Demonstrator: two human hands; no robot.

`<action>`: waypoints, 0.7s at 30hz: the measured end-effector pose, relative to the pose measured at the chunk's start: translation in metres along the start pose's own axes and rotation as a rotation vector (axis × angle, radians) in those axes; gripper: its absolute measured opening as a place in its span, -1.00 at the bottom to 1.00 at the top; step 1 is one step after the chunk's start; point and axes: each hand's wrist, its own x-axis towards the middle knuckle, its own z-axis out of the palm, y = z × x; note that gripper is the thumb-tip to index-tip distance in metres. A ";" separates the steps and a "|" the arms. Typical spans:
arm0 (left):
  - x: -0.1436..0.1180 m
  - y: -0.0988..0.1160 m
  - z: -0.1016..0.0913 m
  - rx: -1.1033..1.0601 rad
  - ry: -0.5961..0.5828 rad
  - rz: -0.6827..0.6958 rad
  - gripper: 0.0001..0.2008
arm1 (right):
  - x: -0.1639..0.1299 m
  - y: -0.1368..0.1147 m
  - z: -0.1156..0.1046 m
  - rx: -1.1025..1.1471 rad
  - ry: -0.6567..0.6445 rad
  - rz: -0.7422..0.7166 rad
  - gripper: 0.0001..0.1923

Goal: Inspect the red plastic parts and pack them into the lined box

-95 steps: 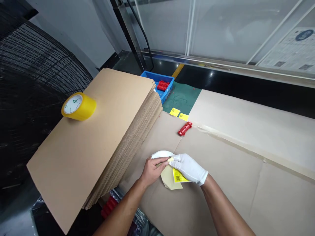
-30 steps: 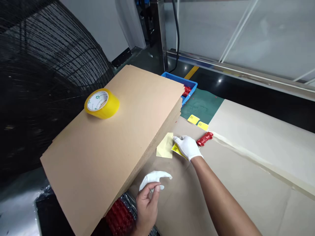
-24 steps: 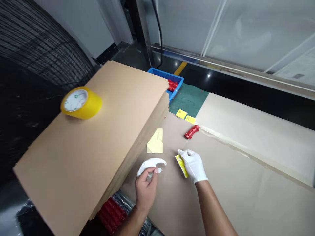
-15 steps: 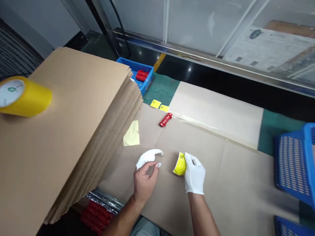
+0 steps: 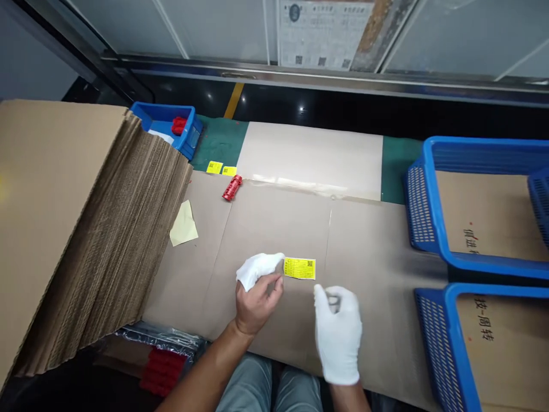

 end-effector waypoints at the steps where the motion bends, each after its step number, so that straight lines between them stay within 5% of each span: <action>1: -0.005 0.002 0.000 0.047 0.006 0.085 -0.92 | -0.009 0.000 0.000 0.122 -0.156 0.048 -0.58; 3: -0.016 0.004 -0.002 0.120 -0.004 0.215 -0.92 | -0.022 -0.002 0.004 0.323 -0.441 0.151 -0.55; 5: -0.024 0.004 -0.005 0.140 -0.037 0.282 -0.89 | -0.027 -0.003 0.010 0.443 -0.544 0.216 -0.53; 12: -0.029 -0.005 -0.014 0.096 -0.197 0.385 -0.78 | -0.016 -0.009 0.014 0.581 -0.625 0.314 -0.52; 17: -0.025 -0.010 -0.018 0.085 -0.145 0.408 -0.84 | -0.011 -0.011 0.016 0.497 -0.659 0.278 -0.58; 21: -0.021 -0.013 -0.022 -0.040 -0.120 0.222 -0.72 | -0.008 -0.012 0.020 0.353 -0.622 0.183 -0.61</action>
